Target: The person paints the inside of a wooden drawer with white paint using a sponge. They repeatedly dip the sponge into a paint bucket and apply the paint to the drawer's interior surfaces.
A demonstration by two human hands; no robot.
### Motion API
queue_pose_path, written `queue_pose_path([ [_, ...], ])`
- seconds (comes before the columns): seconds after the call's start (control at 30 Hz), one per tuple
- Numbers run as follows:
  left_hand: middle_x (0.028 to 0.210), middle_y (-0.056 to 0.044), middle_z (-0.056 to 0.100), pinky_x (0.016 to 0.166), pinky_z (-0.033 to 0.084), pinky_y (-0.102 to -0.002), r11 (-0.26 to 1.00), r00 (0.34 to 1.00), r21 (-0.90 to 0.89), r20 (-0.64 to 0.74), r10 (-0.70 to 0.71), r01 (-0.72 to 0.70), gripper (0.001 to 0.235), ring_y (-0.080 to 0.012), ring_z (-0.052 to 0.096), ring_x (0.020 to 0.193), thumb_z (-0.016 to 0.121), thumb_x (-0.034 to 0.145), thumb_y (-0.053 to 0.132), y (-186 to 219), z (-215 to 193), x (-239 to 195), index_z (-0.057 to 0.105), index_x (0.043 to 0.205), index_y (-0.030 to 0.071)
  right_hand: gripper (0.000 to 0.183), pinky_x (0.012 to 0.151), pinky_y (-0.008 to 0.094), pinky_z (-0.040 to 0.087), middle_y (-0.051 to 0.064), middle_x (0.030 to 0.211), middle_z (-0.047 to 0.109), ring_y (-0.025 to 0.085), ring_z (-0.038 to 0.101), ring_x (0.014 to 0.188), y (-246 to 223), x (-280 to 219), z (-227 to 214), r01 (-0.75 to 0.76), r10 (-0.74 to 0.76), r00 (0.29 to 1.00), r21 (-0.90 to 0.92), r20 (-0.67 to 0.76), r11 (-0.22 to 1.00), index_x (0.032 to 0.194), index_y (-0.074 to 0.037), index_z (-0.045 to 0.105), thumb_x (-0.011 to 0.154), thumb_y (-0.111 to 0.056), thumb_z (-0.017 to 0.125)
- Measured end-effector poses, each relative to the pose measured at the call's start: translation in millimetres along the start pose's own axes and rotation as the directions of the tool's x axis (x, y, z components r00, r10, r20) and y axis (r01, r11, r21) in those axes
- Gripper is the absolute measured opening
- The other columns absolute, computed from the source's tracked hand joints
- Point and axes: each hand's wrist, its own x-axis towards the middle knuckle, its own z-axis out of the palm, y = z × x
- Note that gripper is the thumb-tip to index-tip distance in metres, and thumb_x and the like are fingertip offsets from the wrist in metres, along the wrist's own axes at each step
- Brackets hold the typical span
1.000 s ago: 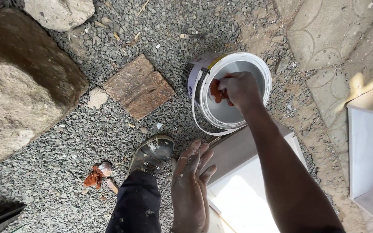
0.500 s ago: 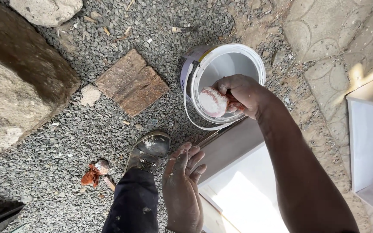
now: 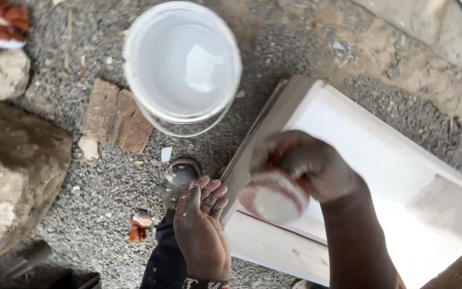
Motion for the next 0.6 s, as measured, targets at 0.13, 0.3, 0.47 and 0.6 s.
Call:
queue_pose_path([
  [0.13,0.139,-0.026,0.087,0.117,0.063,-0.045,0.953,0.983,0.255,0.126,0.133,-0.161,0.037,-0.0370,0.084,0.131,0.061,0.115,0.019,-44.3,19.8,-19.6,0.080,0.139,-0.002,0.048,0.063,0.040,0.053,0.020,0.095,0.078,0.032,0.071,0.072,164.4,-120.1,-40.5,0.298,-0.039,0.908,0.578,-0.418,0.760,0.128,0.007,0.079,0.087,-0.017,0.084],
  [0.3,0.166,-0.009,0.081,0.130,0.055,-0.035,0.550,0.825,0.615,0.433,0.362,-0.564,0.052,-0.0194,0.073,0.158,0.065,0.108,0.015,-82.5,31.8,-22.1,0.078,0.158,0.012,0.040,0.069,0.032,0.048,0.012,0.105,0.076,0.026,0.071,0.086,250.2,-86.2,-58.4,0.542,0.193,0.696,0.682,-0.692,0.491,0.142,-0.005,0.078,0.103,-0.011,0.082],
  [0.47,0.199,0.000,0.041,0.143,0.030,-0.036,0.403,0.755,0.646,0.613,0.231,-0.648,0.078,-0.0156,0.040,0.180,0.060,0.110,0.026,-96.6,65.6,-22.2,0.044,0.186,0.021,0.015,0.061,0.034,0.053,0.013,0.083,0.077,0.018,0.057,0.060,199.8,-12.8,-87.7,0.658,-0.012,0.427,0.302,-0.904,0.690,0.104,0.002,0.081,0.106,-0.010,0.072],
  [0.6,0.193,-0.003,0.051,0.142,0.037,-0.032,0.286,0.767,0.713,0.610,0.200,-0.641,0.075,-0.0170,0.053,0.174,0.061,0.113,0.033,-93.8,89.7,0.1,0.046,0.184,0.013,0.042,0.107,0.039,0.064,0.019,0.134,0.087,0.032,0.086,0.119,171.6,41.7,-91.3,0.287,-0.270,0.184,-0.211,-0.945,0.934,0.144,-0.009,0.084,0.103,-0.013,0.077],
])
